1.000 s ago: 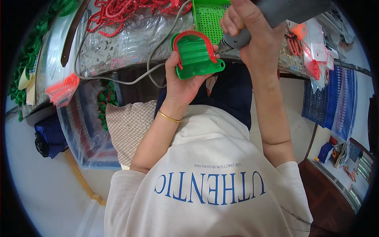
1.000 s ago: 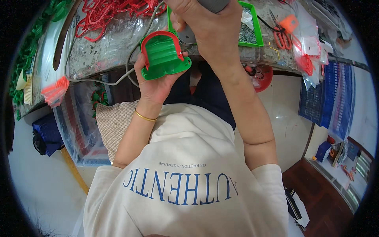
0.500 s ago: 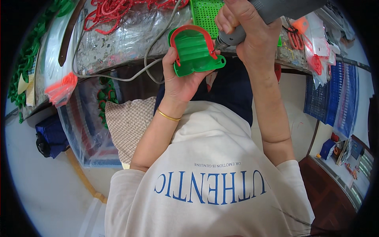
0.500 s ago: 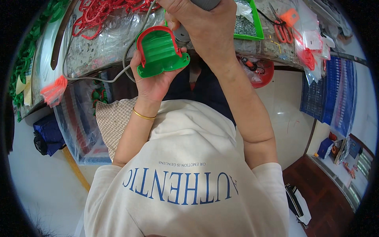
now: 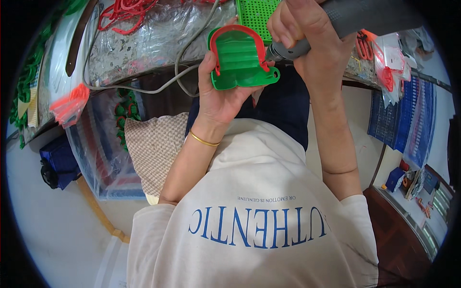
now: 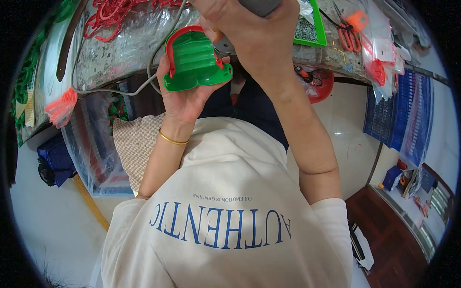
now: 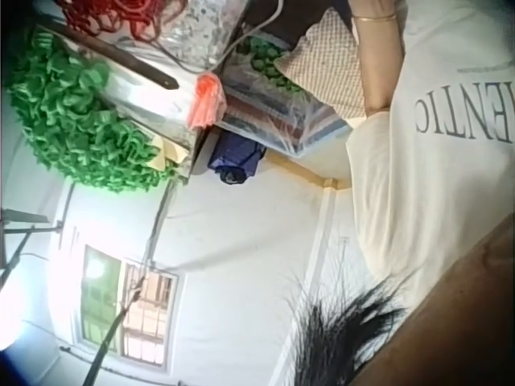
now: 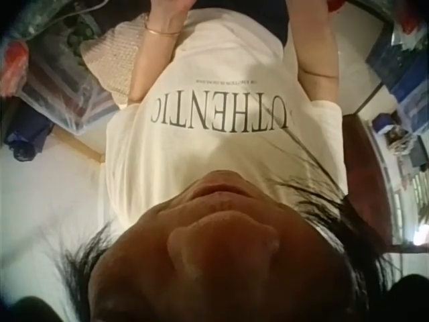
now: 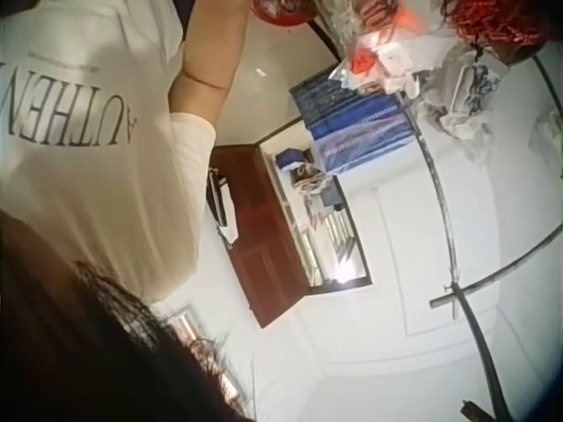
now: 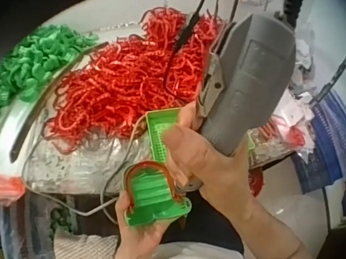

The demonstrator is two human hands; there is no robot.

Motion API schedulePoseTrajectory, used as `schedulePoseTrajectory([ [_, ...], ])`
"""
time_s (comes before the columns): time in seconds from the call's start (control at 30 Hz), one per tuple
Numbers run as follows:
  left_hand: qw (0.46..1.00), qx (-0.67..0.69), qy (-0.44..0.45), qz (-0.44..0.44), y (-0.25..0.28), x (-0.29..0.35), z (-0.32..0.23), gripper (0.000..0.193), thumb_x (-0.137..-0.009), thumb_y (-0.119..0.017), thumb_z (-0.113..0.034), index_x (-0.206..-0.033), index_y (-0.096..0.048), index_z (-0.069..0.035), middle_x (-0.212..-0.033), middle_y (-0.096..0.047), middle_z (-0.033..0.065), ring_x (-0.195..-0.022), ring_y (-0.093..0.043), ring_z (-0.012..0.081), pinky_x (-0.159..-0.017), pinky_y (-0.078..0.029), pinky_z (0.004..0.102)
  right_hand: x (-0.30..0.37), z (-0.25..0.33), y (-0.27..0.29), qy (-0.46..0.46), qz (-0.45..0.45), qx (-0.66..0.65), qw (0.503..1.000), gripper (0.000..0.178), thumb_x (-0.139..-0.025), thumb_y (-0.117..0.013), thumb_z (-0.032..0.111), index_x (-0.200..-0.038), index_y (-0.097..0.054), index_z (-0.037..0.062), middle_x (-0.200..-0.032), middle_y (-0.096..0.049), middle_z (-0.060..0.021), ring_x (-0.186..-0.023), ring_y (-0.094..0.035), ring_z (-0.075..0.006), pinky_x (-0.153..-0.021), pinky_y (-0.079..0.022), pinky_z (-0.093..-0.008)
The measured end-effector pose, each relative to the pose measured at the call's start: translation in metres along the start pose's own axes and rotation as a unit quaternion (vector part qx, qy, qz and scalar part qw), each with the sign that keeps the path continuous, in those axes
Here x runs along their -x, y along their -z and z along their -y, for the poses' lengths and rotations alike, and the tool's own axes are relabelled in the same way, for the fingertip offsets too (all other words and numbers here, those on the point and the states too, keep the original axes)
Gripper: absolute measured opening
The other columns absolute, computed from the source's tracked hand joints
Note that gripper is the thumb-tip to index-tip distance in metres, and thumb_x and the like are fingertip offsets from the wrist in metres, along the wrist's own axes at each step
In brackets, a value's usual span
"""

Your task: Assemble red loops and green plastic components using a handheld tool.

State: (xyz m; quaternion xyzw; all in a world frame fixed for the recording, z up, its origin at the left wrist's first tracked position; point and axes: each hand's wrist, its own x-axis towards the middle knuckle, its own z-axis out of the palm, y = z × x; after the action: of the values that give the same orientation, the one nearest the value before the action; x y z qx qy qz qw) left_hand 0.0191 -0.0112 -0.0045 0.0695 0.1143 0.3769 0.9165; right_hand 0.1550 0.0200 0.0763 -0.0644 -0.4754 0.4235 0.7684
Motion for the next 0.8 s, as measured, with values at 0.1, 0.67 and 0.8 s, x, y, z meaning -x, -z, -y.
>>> schedulePoseTrajectory([
  [0.1, 1.0, 0.005, -0.006, 0.0, 0.001, 0.002, -0.001, 0.07, -0.091, -0.054, -0.048, -0.148, -0.03, -0.014, -0.137, -0.05, 0.0099, -0.119, -0.056, 0.027, -0.099, -0.05, 0.0506, 0.012, 0.025, -0.009, -0.122, -0.037, 0.234, 0.964, 0.012, -0.094, -0.059, 0.012, -0.088, -0.052, 0.0038, -0.06, -0.043, -0.0015, -0.049, -0.044, -0.0118, -0.05, -0.037, -0.0267],
  [0.67, 0.997, 0.004, 0.034, 0.064, -0.009, -0.01, -0.01, 0.083, -0.087, -0.058, -0.051, -0.151, -0.024, -0.012, -0.124, -0.054, 0.0294, -0.108, -0.061, 0.0384, -0.091, -0.053, 0.0482, -0.078, 0.026, 0.036, -0.01, -0.115, 0.251, 0.961, 0.016, -0.089, -0.07, 0.016, -0.093, -0.058, 0.006, -0.06, -0.052, 0.0014, -0.048, -0.05, -0.0074, -0.044, -0.037, -0.0231],
  [0.8, 0.997, 0.064, 0.031, 0.039, 0.0, -0.015, -0.011, 0.087, -0.087, -0.057, -0.051, -0.154, -0.015, -0.015, -0.123, -0.055, 0.0297, -0.105, -0.063, 0.0379, -0.089, -0.055, 0.048, -0.057, 0.008, 0.073, -0.046, -0.163, 0.407, 0.898, 0.016, -0.089, -0.072, 0.018, -0.092, -0.06, 0.0072, -0.062, -0.056, 0.0016, -0.048, -0.051, -0.007, -0.044, -0.04, -0.0244],
])
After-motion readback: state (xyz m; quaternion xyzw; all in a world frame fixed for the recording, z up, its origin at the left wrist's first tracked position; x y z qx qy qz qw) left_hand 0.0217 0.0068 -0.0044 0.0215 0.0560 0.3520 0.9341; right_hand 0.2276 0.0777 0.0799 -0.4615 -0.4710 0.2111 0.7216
